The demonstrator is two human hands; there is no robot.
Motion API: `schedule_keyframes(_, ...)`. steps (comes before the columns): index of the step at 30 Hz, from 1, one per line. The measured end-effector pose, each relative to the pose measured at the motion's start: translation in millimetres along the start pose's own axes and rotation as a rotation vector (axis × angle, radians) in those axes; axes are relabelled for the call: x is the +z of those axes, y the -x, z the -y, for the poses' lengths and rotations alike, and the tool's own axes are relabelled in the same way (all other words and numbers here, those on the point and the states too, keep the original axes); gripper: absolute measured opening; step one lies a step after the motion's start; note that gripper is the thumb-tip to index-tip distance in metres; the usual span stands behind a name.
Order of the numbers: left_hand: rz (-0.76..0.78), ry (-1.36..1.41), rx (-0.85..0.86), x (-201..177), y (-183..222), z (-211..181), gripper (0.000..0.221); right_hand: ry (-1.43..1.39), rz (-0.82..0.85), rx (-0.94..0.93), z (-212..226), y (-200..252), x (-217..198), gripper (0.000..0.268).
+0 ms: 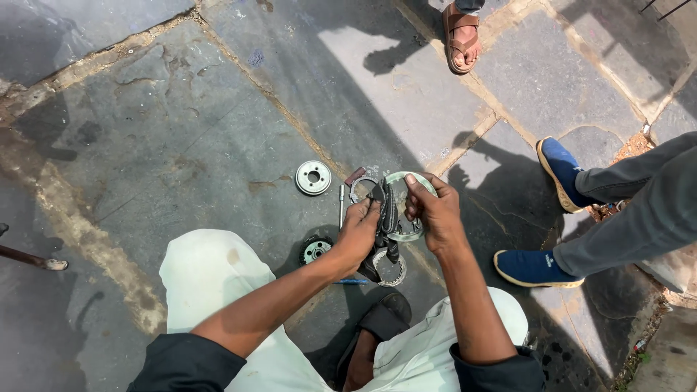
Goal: The recorder is assembling a motorcycle clutch mechanism, fitting plates and springs into the housing.
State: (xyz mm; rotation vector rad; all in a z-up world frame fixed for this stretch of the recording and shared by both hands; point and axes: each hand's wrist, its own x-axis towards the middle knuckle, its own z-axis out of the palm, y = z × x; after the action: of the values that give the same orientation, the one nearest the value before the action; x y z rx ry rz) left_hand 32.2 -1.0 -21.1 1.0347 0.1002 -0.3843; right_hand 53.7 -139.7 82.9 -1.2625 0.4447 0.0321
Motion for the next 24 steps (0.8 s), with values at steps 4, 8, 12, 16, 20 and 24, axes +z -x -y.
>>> schedule_keyframes(4,0.185,-0.13,-0.089,5.2,12.8,-36.8,0.028,0.213,0.16,0.02,-1.8,-7.6,-12.0,0.023)
schedule_keyframes(8,0.066,0.028,0.105,10.8,15.7,-29.2,0.03,0.028,0.007,-0.058,-20.1,5.3,3.1,0.023)
schedule_keyframes(12,0.01,0.085,0.136,9.4,15.8,-32.3,0.03,-0.118,-0.083,-0.097,-18.3,7.8,6.1,0.021)
schedule_keyframes(16,0.097,0.114,0.063,3.8,8.9,-46.1,0.025,-0.08,0.016,-0.078,5.6,5.7,-11.1,0.019)
schedule_keyframes(20,0.006,0.309,0.08,-12.6,-3.0,-41.3,0.023,-0.204,0.059,-0.203,15.6,4.5,-24.9,0.018)
schedule_keyframes(24,0.258,0.313,0.057,-10.6,-7.9,20.9,0.012,-0.454,0.033,-0.365,-15.5,-4.2,-23.8,0.025)
